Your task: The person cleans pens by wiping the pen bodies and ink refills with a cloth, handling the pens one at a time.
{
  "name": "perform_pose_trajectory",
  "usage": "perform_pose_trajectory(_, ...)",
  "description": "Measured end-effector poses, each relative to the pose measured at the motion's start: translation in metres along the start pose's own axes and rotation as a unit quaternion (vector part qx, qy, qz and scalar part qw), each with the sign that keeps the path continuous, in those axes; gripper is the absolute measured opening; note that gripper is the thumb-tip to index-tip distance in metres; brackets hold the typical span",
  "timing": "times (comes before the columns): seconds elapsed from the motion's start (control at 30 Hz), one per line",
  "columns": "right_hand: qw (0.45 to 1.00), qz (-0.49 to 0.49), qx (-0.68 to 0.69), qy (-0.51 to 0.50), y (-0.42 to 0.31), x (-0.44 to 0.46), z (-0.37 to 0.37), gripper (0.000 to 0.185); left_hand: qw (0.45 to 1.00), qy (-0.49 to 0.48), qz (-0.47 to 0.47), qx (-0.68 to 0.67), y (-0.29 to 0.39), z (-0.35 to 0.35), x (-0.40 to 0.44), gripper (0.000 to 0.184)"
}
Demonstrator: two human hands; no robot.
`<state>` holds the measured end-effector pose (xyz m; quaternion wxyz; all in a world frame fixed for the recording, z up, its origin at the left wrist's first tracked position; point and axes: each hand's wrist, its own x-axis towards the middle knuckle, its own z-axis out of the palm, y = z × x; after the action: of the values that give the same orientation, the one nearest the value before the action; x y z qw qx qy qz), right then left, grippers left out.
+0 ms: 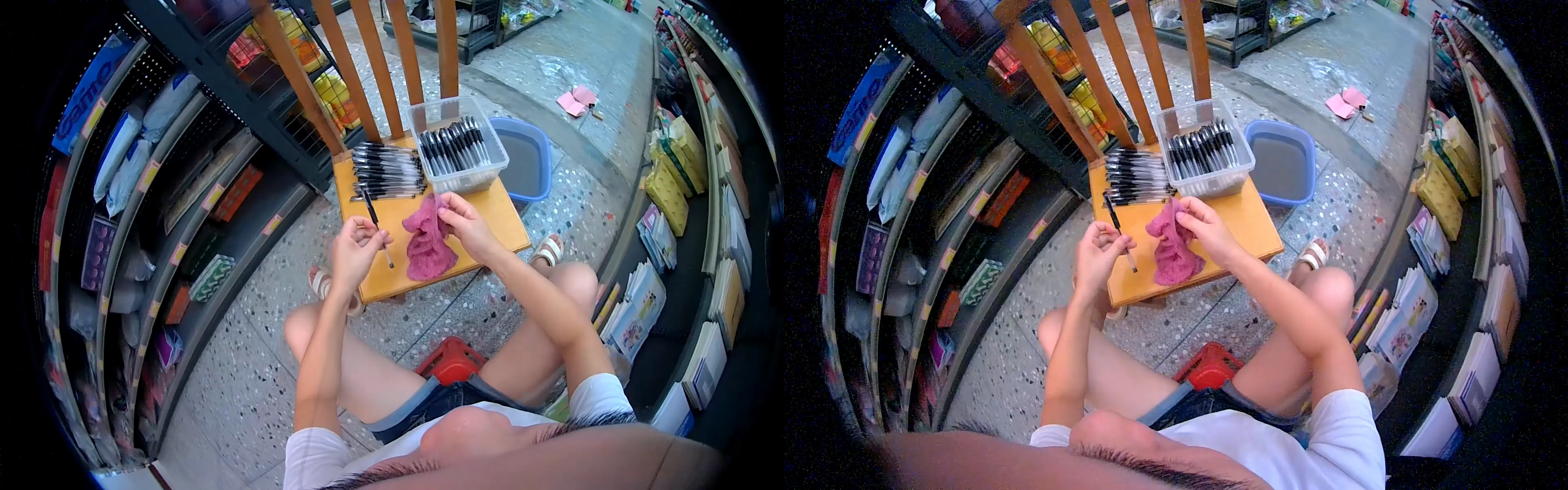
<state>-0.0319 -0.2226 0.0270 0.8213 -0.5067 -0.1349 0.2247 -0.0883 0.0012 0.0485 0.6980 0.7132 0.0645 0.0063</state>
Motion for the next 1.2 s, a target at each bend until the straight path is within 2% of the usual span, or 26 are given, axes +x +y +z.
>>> perform_pose_trajectory(0.1, 1.000, -0.010, -0.014, 0.001, -0.010, 0.000, 0.008, 0.013, 0.998, -0.062, -0.026, -0.015, 0.007, 0.012, -0.007, 0.028)
perform_pose_trajectory(0.2, 0.999, -0.028, -0.015, -0.014, -0.019, -0.002, 0.023, 0.016, 0.993, -0.115, -0.034, 0.017, 0.012, 0.024, -0.012, 0.028)
perform_pose_trajectory(0.23, 0.999, -0.017, 0.010, -0.030, -0.013, 0.001, 0.020, 0.023, 0.992, -0.122, -0.027, 0.029, 0.009, 0.028, -0.013, 0.031)
perform_pose_trajectory(0.37, 0.993, -0.117, -0.004, -0.016, 0.001, 0.009, 0.029, 0.033, 0.991, -0.118, -0.015, 0.067, 0.013, 0.037, -0.015, 0.031)
perform_pose_trajectory(0.47, 0.994, -0.082, -0.068, -0.030, 0.003, 0.013, 0.025, 0.035, 0.987, -0.105, 0.026, 0.121, 0.015, 0.040, -0.014, 0.030)
perform_pose_trajectory(0.63, 0.969, -0.108, -0.211, 0.067, 0.003, 0.018, 0.022, 0.023, 0.978, -0.081, 0.084, 0.173, 0.007, 0.045, -0.014, 0.029)
perform_pose_trajectory(0.77, 0.941, -0.113, -0.292, 0.128, -0.011, 0.017, 0.026, 0.017, 0.976, -0.077, 0.088, 0.186, 0.006, 0.051, -0.013, 0.029)
perform_pose_trajectory(0.87, 0.932, -0.111, -0.316, 0.138, -0.003, 0.020, 0.019, 0.018, 0.971, -0.062, 0.108, 0.203, 0.007, 0.052, -0.011, 0.028)
perform_pose_trajectory(0.97, 0.956, -0.127, -0.235, 0.119, 0.007, 0.024, 0.016, 0.021, 0.969, -0.048, 0.117, 0.213, 0.011, 0.053, -0.010, 0.029)
perform_pose_trajectory(1.07, 0.978, -0.099, -0.165, 0.087, 0.004, 0.020, 0.021, 0.027, 0.964, -0.032, 0.129, 0.232, 0.013, 0.051, -0.009, 0.029)
perform_pose_trajectory(1.2, 0.935, -0.079, -0.326, 0.117, -0.006, 0.017, 0.016, 0.029, 0.941, -0.018, 0.158, 0.297, 0.003, 0.052, -0.009, 0.028)
